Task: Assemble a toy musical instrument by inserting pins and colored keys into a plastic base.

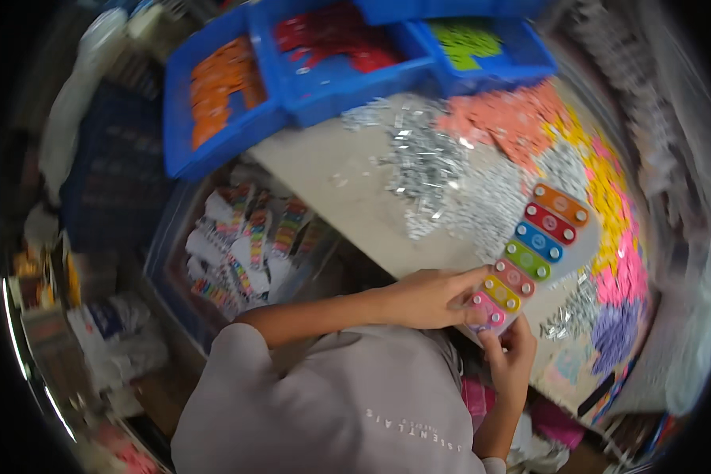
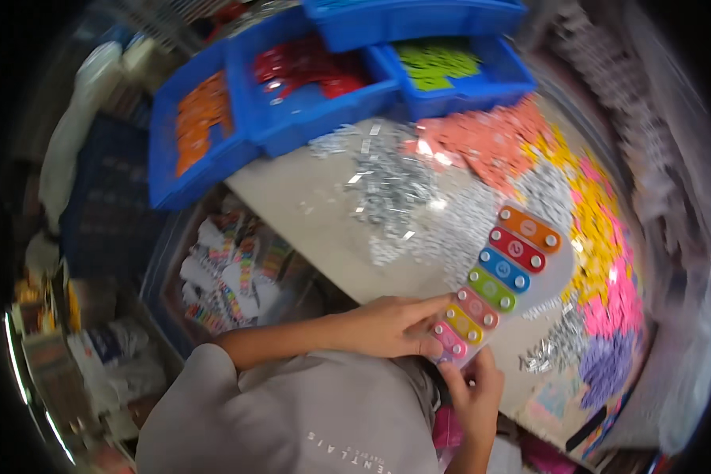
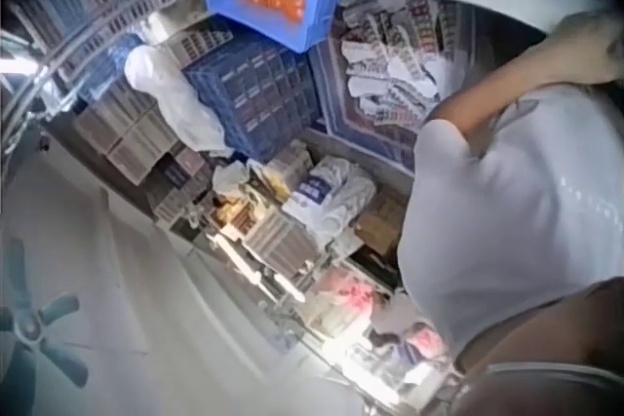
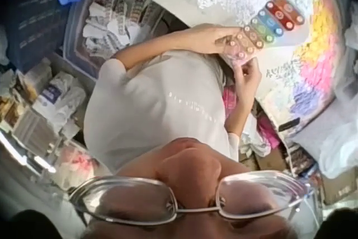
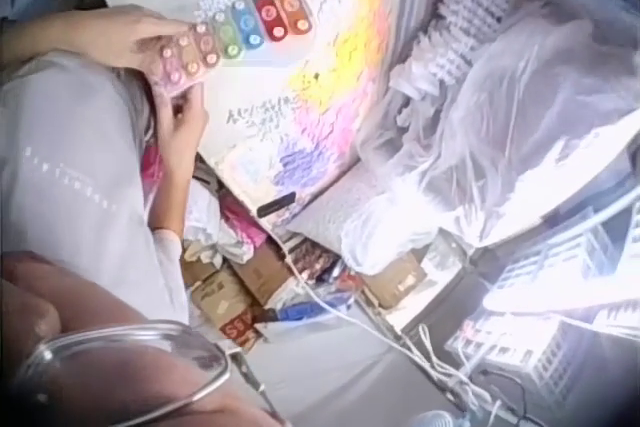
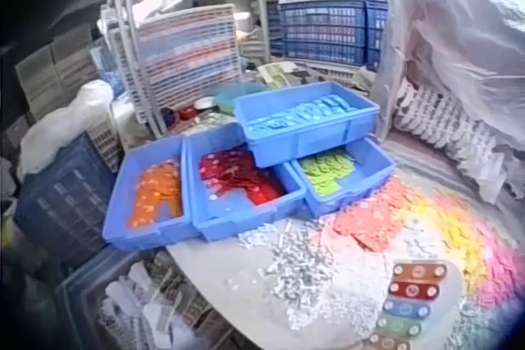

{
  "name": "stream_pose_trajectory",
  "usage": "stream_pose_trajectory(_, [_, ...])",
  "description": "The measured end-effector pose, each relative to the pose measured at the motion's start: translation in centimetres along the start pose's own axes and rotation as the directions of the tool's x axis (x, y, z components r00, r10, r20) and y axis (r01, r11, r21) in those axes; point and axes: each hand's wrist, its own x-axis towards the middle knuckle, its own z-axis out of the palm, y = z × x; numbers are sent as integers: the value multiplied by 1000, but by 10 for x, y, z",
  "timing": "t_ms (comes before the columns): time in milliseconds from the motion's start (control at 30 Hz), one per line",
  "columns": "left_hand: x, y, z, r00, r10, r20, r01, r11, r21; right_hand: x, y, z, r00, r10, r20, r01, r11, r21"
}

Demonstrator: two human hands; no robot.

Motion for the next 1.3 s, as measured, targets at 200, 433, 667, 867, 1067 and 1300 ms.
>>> stream_pose_trajectory(200, [-60,-7,8,758,214,-616,-439,866,-240,21,-73,65,730,-595,335,670,721,-179])
stream_pose_trajectory(433, [-184,-137,-18,-168,-219,-961,-201,962,-184,42,-62,85,845,-516,141,535,811,-238])
stream_pose_trajectory(667, [-389,-416,41,-422,-598,-681,169,686,-707,76,1,90,934,-358,2,350,910,-223])
stream_pose_trajectory(867, [-427,-431,-74,-483,-577,-658,375,543,-751,79,11,98,900,-421,-115,366,872,-325])
stream_pose_trajectory(1067, [-531,-439,-178,-699,-372,-610,343,574,-744,81,15,102,882,-457,-116,402,857,-322])
stream_pose_trajectory(1300, [-299,-266,-156,-131,62,-989,400,917,5,78,15,98,863,-472,-177,379,839,-392])
